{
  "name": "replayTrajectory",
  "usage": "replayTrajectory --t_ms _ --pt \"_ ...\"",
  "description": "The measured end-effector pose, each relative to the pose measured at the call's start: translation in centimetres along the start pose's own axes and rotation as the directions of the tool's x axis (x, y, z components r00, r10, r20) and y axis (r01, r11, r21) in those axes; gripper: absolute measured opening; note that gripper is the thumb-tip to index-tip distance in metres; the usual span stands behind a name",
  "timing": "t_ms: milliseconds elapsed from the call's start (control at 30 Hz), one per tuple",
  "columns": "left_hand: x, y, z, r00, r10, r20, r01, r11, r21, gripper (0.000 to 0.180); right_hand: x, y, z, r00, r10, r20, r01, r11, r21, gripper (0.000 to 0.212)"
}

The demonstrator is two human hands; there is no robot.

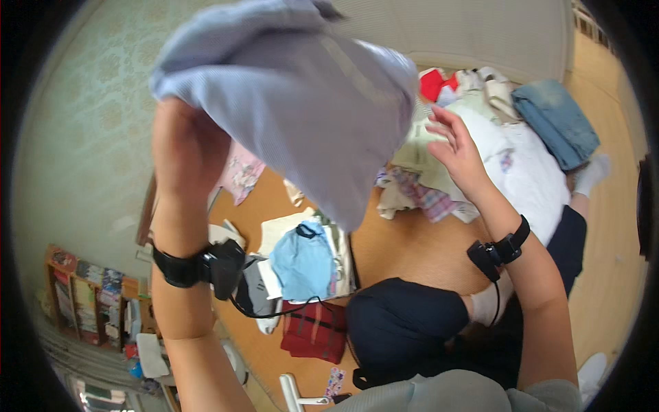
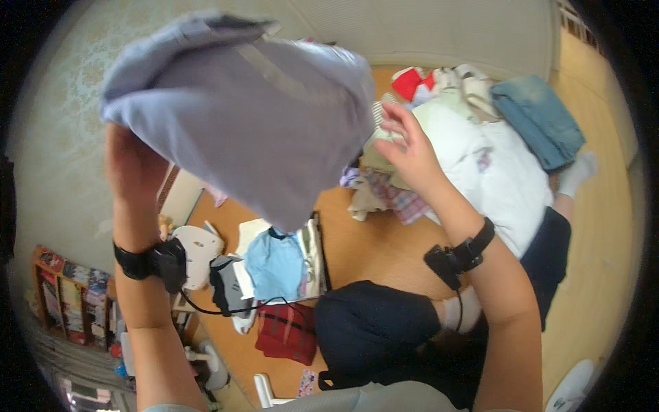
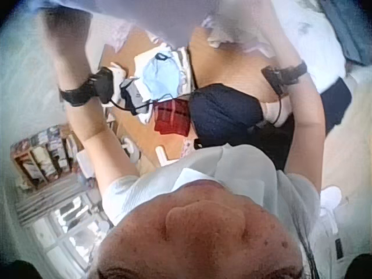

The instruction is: The person sorts through a pile of clothes, picks up a light purple sweatshirt, and uses a lint roller on its surface. They then hold the garment close to remove loose threads by hand before folding it.

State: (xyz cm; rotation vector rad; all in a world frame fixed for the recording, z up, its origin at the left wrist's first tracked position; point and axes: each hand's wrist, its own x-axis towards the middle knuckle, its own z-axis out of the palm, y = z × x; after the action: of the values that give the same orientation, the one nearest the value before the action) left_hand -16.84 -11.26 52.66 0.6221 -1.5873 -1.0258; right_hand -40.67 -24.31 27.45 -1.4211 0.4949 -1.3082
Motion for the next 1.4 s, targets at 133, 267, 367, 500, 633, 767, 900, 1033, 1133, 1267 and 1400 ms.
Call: replayTrajectory --t_ms 133,267,367,500,633,767,900,1033,1133,1267,1400 --pt "-3.8 -1.1 7.3 0.999 -0.047 -0.003 0.046 0.994 -0.101 0.043 -4.0 -8.6 -0.9 0.989 -0.129 -0.073 0.116 0.98 -0.161 0.076" --pt "-6.2 -2.8 10.1 0.984 -0.135 -0.115 0.131 0.99 -0.043 0.037 -8.3 -10.8 -3.3 0.987 -0.145 0.065 0.156 0.961 -0.229 0.07" --pt "-8.7 -5.3 12.6 0.985 -0.173 -0.016 0.173 0.985 -0.008 0.033 -11.4 -12.7 -2.4 0.948 0.051 0.313 -0.049 0.999 -0.014 0.057" --pt "-14.3 -8.0 18.3 0.964 -0.167 0.206 0.05 0.878 0.476 0.037 -15.1 -14.4 -1.1 0.826 0.471 0.31 -0.56 0.616 0.554 0.023" --pt "-18.3 -10.0 22.5 0.855 -0.305 0.419 0.063 0.864 0.5 0.036 -17.5 -13.1 -2.1 0.841 0.397 0.367 -0.54 0.641 0.545 0.017" --pt "-20.9 -12.6 22.9 0.925 -0.352 0.142 0.305 0.913 0.271 0.057 -19.4 -13.8 -1.0 0.847 0.422 0.325 -0.532 0.685 0.498 0.014" --pt "-21.4 -13.6 25.0 0.949 -0.306 -0.073 0.312 0.886 0.344 0.069 -19.9 -12.8 -1.3 0.847 0.433 0.307 -0.53 0.721 0.445 0.012" --pt "-21.9 -14.4 24.9 0.927 -0.329 -0.179 0.361 0.912 0.194 0.048 -21.0 -14.2 0.7 0.825 0.505 0.252 -0.565 0.746 0.353 0.032" --pt "-22.0 -14.9 24.6 0.827 -0.515 -0.225 0.52 0.853 -0.044 0.036 -21.5 -13.3 0.7 0.794 0.536 0.287 -0.6 0.767 0.228 0.064" --pt "-22.8 -16.9 24.4 0.767 -0.633 -0.103 0.624 0.774 -0.11 0.025 -23.0 -12.0 0.5 0.817 0.484 0.313 -0.535 0.84 0.097 0.083" --pt "-23.4 -18.3 24.3 0.761 -0.578 -0.294 0.605 0.796 0.004 0.018 -25.1 -9.5 -0.7 0.887 0.412 0.21 -0.382 0.909 -0.17 0.078"
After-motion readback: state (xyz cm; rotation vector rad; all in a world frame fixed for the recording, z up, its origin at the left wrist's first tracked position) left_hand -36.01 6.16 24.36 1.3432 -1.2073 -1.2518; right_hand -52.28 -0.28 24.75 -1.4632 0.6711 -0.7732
